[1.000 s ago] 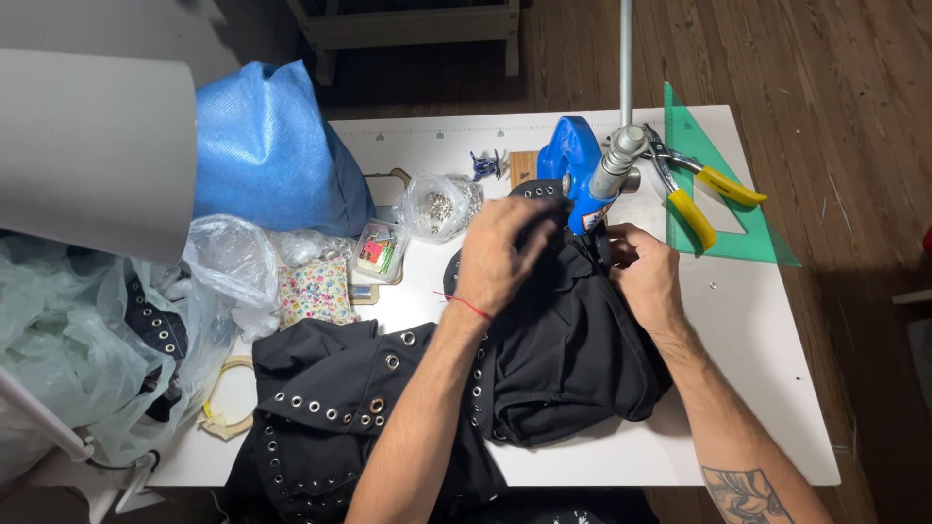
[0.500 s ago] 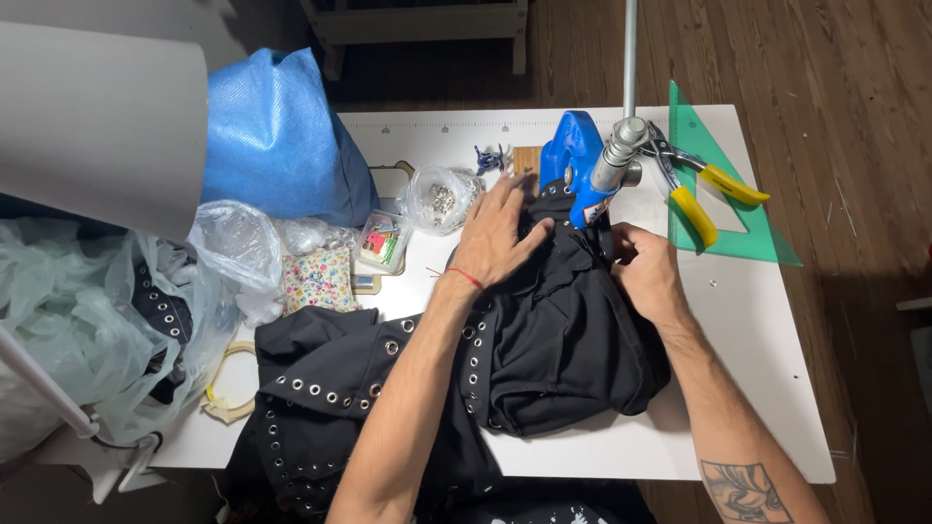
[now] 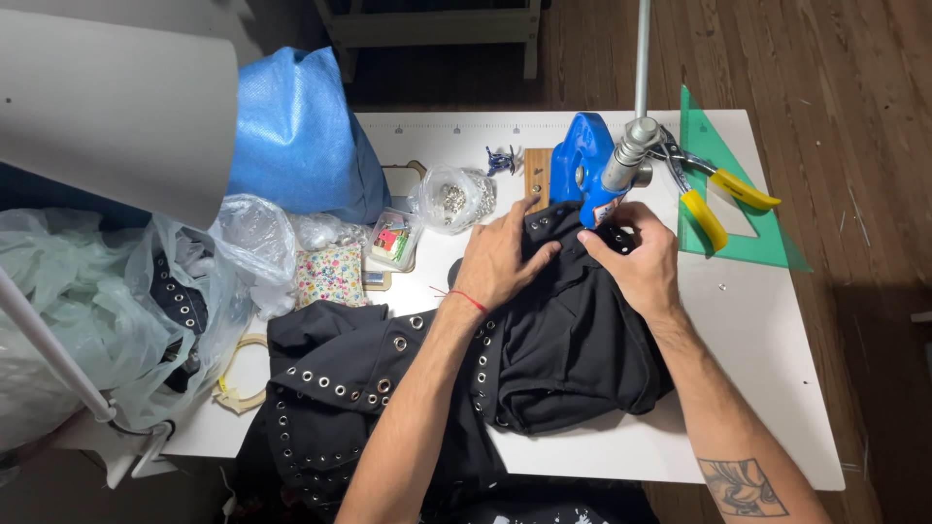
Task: Attaching metal eyelets to a black garment using a manual press and a rotary hole punch tool.
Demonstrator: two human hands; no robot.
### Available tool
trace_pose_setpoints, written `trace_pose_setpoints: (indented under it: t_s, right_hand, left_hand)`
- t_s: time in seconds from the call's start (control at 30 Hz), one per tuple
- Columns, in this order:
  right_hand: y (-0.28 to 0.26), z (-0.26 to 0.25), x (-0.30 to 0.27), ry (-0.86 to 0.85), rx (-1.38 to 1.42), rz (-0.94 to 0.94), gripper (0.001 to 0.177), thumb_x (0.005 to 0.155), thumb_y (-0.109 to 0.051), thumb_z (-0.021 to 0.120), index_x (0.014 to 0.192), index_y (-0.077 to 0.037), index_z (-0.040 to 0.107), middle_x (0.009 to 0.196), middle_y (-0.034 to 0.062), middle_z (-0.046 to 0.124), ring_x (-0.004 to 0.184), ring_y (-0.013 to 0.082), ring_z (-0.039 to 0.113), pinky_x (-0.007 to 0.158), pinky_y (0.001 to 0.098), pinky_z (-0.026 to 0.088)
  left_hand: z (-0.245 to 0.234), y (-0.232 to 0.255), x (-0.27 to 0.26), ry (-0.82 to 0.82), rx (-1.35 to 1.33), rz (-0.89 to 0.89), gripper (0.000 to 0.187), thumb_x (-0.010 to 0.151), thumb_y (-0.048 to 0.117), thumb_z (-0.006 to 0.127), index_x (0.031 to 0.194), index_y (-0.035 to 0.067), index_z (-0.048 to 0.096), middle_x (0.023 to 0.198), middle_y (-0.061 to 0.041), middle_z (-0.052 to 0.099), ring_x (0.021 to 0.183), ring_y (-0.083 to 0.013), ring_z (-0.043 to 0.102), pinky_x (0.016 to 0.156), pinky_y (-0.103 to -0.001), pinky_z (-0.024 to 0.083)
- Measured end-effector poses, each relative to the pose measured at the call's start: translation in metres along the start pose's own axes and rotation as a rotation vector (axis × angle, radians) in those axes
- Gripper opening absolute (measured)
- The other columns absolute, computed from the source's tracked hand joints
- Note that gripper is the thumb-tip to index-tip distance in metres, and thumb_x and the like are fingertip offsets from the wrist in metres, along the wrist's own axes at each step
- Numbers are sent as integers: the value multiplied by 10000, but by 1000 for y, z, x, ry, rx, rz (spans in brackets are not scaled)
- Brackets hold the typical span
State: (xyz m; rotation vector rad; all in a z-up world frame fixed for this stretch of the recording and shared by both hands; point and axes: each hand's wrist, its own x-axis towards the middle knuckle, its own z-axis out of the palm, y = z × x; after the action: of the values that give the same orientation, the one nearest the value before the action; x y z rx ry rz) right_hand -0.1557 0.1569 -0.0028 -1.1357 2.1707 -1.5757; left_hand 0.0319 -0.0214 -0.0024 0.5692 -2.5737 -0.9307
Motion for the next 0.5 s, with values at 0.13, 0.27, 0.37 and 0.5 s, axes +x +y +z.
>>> trace_pose_setpoints:
  t_s: [0.13,0.27,0.37,0.5]
  right_hand:
    - [19,-1,5,-24,22,25,364,994,-203,1001,1226,-5,802,1144,163,816,1152,290,809,948,453,691]
    - [40,-2,12,-63,94,77,262,976,-72,962,1191,1,831,1115,157,822,1150,256,781,1005,453,679]
    - [29,-11,15,-129,58,67,147,1042,-49,860,1186,-34,833,1144,75,835,1140,160,747,1052,348,624]
    - [-4,-26,7,-239,-122,11,238,1144,-261,781,1307,-88,797,1145,-67,773,680,31,352,634,208,352]
  left_hand:
    - [20,12,-17,-32,29,-15,713,1017,474,781,1609,159,539,1165,-246,857,1092,-491,858,990,-652,642]
    - [23,91,-55,47,255,105,709,984,421,818,1567,63,632,1199,-264,844,1078,-475,843,972,-622,621]
    - [51,133,-77,176,376,152,876,909,474,873,1594,-23,646,1482,-330,750,1251,-438,772,1080,-607,554]
    - [70,144,-74,308,428,158,910,884,505,909,1556,-67,684,1605,-389,695,1284,-424,714,1047,-583,533]
